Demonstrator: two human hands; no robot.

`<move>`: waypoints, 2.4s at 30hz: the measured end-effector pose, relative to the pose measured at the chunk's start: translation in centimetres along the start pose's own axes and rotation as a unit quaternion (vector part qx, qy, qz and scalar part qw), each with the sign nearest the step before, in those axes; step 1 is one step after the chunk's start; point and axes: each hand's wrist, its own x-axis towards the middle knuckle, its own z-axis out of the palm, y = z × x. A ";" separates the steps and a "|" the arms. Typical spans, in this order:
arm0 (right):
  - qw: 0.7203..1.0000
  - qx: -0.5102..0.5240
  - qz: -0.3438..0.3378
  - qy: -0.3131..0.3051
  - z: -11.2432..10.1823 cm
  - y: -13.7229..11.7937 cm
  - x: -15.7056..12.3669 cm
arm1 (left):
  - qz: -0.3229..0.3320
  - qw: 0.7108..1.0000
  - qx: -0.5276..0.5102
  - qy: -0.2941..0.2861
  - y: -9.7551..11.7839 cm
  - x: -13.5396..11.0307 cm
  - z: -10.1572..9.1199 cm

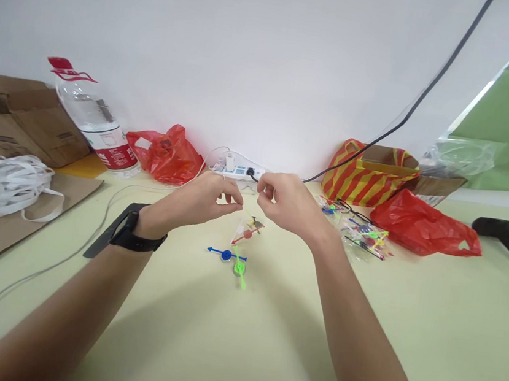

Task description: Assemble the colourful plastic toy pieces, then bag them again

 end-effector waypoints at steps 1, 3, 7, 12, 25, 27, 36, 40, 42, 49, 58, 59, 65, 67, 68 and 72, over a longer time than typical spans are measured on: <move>1.000 -0.008 0.002 -0.015 -0.1 0.0 0.0 | -0.003 1.000 -0.001 0.002 -0.2 0.0 0.1; 0.998 -0.022 0.013 -0.059 -0.2 0.3 -0.1 | -0.005 1.000 -0.007 0.003 -0.5 0.0 0.1; 0.986 -0.050 0.045 -0.153 0.2 1.3 -0.1 | -0.008 1.000 -0.011 -0.001 -1.0 -0.1 -0.2; 0.978 -0.107 0.059 -0.169 0.4 1.6 -0.2 | -0.010 1.000 0.010 0.007 -1.4 -0.3 -0.7; 0.992 -0.057 0.059 -0.097 0.4 0.7 -0.1 | -0.004 1.000 0.010 0.006 -1.6 -0.4 -1.0; 0.998 -0.024 0.043 -0.046 0.2 -0.2 -0.2 | -0.008 1.000 0.013 0.005 -1.7 -0.4 -0.9; 0.931 -0.057 0.021 -0.361 5.9 -3.0 -0.5 | -0.008 1.000 0.009 0.005 -1.8 -0.5 -1.1; 0.908 -0.045 0.000 -0.416 7.4 -2.5 -0.2 | -0.010 1.000 0.006 0.002 -1.8 -0.5 -1.2; 0.910 -0.033 0.004 -0.413 7.4 -2.2 0.0 | -0.008 1.000 0.007 0.002 -1.9 -0.5 -1.2; 0.889 -0.044 0.000 -0.455 7.8 -1.9 0.1 | -0.002 1.000 0.004 0.004 -1.9 -0.5 -1.1; 0.893 -0.027 -0.025 -0.448 7.5 -1.4 0.0 | 0.002 1.000 0.003 0.002 -1.9 -0.5 -1.2; 0.895 -0.016 -0.035 -0.444 7.3 -1.4 0.0 | 0.000 1.000 0.003 0.001 -1.8 -0.5 -1.2; 0.920 0.225 -0.048 -0.318 2.7 -1.9 0.0 | 0.002 1.000 0.005 0.001 -1.5 -0.6 -1.4; 0.921 0.315 -0.057 -0.223 0.9 -2.0 -0.1 | 0.001 1.000 0.009 -0.002 -1.3 -0.6 -1.5; 0.927 0.338 -0.056 -0.152 0.3 -2.0 -0.2 | 0.001 1.000 0.011 -0.004 -1.2 -0.6 -1.5; 0.932 0.334 -0.041 0.130 -0.6 -1.6 0.0 | 0.003 1.000 0.017 -0.009 -1.1 -0.6 -1.5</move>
